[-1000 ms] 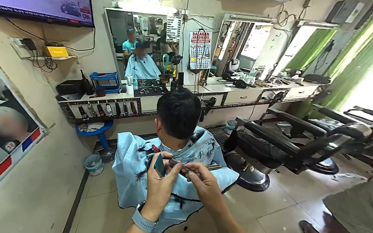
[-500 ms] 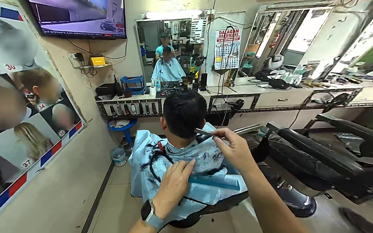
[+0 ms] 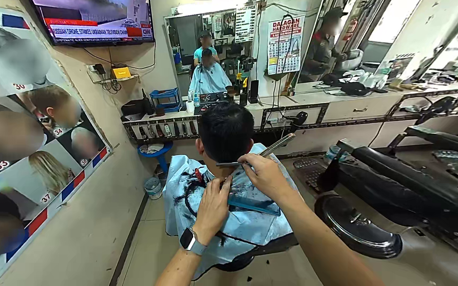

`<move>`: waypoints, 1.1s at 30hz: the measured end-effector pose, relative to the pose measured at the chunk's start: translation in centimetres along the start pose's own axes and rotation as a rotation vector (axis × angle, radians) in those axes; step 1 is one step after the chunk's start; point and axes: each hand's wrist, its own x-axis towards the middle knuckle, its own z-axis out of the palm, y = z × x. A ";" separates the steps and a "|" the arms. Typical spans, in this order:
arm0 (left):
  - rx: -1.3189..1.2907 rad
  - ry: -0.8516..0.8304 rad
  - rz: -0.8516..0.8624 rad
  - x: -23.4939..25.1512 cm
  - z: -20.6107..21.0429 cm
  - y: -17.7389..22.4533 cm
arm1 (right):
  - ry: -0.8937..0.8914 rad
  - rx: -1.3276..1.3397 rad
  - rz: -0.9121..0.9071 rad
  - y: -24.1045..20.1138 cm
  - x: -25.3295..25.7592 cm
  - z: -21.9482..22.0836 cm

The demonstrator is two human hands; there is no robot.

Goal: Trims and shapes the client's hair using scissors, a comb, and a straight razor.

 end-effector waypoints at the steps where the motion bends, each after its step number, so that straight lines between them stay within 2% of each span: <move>1: -0.001 0.002 0.000 0.0 0.0 0.0 | 0.000 -0.005 -0.005 0.0 0.1 0.1; 18: -0.051 0.037 -0.038 -0.7 0.4 -0.3 | 0.047 -0.098 -0.032 0.0 0.1 1.1; 33: -0.054 0.034 -0.042 -0.8 0.5 -0.3 | -0.003 -0.162 -0.079 0.5 -0.1 1.0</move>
